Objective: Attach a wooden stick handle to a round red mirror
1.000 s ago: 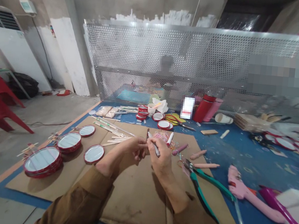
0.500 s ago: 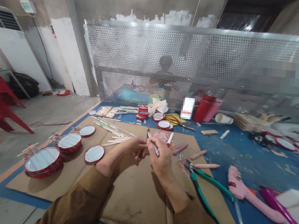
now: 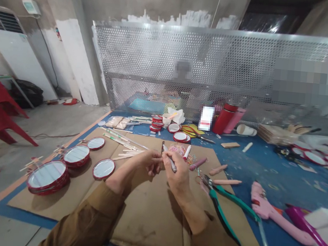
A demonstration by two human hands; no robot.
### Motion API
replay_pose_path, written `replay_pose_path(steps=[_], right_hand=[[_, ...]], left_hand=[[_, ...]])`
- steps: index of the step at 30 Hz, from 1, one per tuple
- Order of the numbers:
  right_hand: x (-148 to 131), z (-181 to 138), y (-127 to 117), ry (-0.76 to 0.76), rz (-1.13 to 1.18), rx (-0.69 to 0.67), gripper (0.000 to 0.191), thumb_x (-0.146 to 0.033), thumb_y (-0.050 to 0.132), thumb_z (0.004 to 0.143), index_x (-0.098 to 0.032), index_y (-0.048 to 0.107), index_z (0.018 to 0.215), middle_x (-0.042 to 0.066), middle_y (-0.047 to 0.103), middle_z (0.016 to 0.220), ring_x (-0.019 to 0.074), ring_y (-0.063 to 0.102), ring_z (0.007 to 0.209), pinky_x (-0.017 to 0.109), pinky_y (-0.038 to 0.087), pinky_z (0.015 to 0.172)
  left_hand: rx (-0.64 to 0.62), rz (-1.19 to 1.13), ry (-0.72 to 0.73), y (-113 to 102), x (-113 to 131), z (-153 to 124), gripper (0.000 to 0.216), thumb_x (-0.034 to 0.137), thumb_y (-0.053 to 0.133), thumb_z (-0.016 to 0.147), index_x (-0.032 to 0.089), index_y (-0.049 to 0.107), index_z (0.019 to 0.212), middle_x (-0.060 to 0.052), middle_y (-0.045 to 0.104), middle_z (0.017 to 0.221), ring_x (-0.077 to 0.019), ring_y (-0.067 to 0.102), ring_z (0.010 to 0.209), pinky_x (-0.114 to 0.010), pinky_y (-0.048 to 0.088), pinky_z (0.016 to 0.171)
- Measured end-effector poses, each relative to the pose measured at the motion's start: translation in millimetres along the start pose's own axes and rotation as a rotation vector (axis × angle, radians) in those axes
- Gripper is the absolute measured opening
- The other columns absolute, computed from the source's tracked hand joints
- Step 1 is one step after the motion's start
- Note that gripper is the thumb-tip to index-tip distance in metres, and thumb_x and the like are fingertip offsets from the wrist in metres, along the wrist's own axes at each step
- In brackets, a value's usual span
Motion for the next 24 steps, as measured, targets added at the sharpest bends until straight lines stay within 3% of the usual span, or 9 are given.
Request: replay_pose_path(steps=[5,16,24], right_hand=[[-0.3,-0.1,0.6,-0.001,-0.015,-0.021,0.020,-0.033,0.053,0.095,-0.022,0.068,0.088,0.005,0.075,0.087,0.0195,0.068,0.083,0.030,0.053,0.077],[-0.4,-0.2,-0.6,0.024,-0.017,-0.030,0.019,-0.033,0.053,0.094,-0.023,0.068,0.088,0.005,0.075,0.088,0.0207,0.068,0.082,0.031,0.053,0.077],[1.1,-0.9,-1.1,0.004,-0.006,-0.019,0.018,-0.032,0.054,0.095,-0.022,0.067,0.089,0.005,0.075,0.089,0.0201,0.068,0.084,0.030,0.052,0.079]], left_hand=[[0.046,-0.035,0.013,2.9,-1.1,-2.5,0.041,0.053,0.058,0.086,0.015,0.061,0.071,-0.001,0.057,0.050,-0.0113,0.052,0.041,-0.024,0.042,0.046],[0.016,-0.069,0.023,3.0,0.3,-1.4,0.046,0.059,0.059,0.083,0.017,0.058,0.065,0.000,0.056,0.049,-0.0119,0.050,0.038,-0.025,0.041,0.043],[0.017,-0.094,-0.003,2.6,5.4,-5.2,0.037,0.051,0.061,0.083,0.016,0.059,0.070,0.000,0.055,0.049,-0.0120,0.052,0.040,-0.025,0.043,0.045]])
Point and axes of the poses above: each hand's wrist, its own z-axis towards the middle knuckle, its own y-axis out of the palm, x = y × z, the point moved 2 cm from there along z, towards the middle knuckle
